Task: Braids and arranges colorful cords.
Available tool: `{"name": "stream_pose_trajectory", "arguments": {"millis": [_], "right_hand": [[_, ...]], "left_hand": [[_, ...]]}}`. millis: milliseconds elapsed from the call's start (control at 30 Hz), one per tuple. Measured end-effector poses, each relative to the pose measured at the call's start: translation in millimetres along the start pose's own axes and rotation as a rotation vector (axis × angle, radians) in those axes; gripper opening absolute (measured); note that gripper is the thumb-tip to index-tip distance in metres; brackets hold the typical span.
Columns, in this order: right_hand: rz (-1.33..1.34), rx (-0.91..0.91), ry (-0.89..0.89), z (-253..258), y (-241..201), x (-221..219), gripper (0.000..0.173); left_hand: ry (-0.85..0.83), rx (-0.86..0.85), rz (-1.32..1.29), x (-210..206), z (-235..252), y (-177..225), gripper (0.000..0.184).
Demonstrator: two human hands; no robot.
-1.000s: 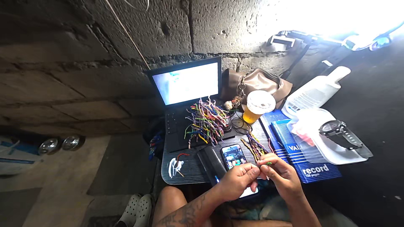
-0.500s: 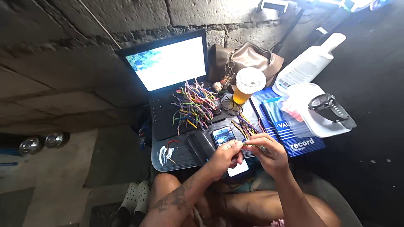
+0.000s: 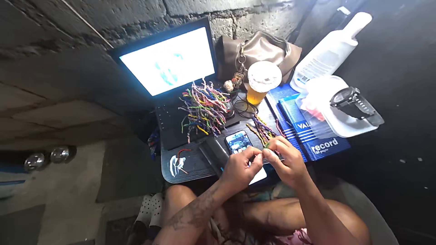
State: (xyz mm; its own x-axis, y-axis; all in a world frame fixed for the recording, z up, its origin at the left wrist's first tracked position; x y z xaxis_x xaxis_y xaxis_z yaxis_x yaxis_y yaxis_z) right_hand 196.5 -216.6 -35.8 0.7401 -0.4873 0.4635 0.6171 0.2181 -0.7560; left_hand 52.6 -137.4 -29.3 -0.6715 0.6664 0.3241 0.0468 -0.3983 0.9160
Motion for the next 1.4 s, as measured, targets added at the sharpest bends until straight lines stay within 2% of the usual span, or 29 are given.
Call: {"name": "stream_pose_trajectory", "arguments": {"millis": [67,167,267,333,433,500,567,667,733,800,867,1000,1067,1267,1400], "right_hand": [[-0.002,0.121,-0.008,-1,1,1,0.029],[-0.123,0.246,0.028,-2,1,-1,0.033],[-0.217,0.322,0.146,-3,0,-4,0.040],[-0.242,0.354,0.203,-4,-1,-4,0.036],[-0.270,0.379,0.197,-6,-1,-4,0.031],[-0.292,0.359,0.182,-5,-1,-4,0.033],[-0.293,0.307,0.182,-5,-3,-6,0.035],[-0.209,0.161,0.160,-6,-7,-12,0.045],[-0.181,0.071,0.117,-6,-7,-15,0.049],[-0.190,0.063,0.083,-5,-6,-12,0.047],[-0.130,0.113,0.007,-4,-5,-5,0.039],[0.181,0.213,-0.261,-1,-9,10,0.042],[0.253,0.243,-0.299,0,-8,13,0.037],[0.357,0.211,-0.144,0,-1,9,0.018],[0.562,0.014,-0.117,-1,-1,1,0.009]], "left_hand": [[-0.071,0.116,-0.261,4,3,0,0.019],[-0.163,0.216,-0.524,11,6,-1,0.016],[-0.209,0.234,-0.583,14,6,-1,0.016],[-0.242,0.246,-0.575,14,5,0,0.016],[-0.280,0.256,-0.590,13,4,-1,0.016],[-0.251,0.222,-0.544,14,4,0,0.015],[-0.176,0.114,-0.390,15,4,1,0.017],[-0.050,-0.065,-0.099,13,3,1,0.019],[-0.024,-0.087,-0.018,12,3,-3,0.019],[-0.061,-0.032,-0.087,12,4,-5,0.021],[-0.150,0.092,-0.290,14,6,-5,0.022],[-0.373,0.339,-0.781,14,5,-7,0.022],[-0.440,0.389,-0.900,12,4,-8,0.023],[-0.489,0.389,-0.958,5,0,-9,0.018],[-0.334,0.274,-0.750,4,1,-5,0.011]]}}
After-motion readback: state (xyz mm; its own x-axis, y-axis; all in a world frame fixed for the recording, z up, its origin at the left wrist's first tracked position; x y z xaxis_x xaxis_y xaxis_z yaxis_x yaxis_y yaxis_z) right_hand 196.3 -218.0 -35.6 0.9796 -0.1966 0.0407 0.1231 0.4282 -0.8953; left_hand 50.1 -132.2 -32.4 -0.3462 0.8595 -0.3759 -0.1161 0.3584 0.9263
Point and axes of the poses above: each hand's wrist, its own z-axis towards the middle knuckle, its own x-axis out of the back of the hand, y = z × x, the point moved 3 cm from there along z, towards the middle knuckle, and after that the axes turned 1 degree about x, right-handed, at the moved point
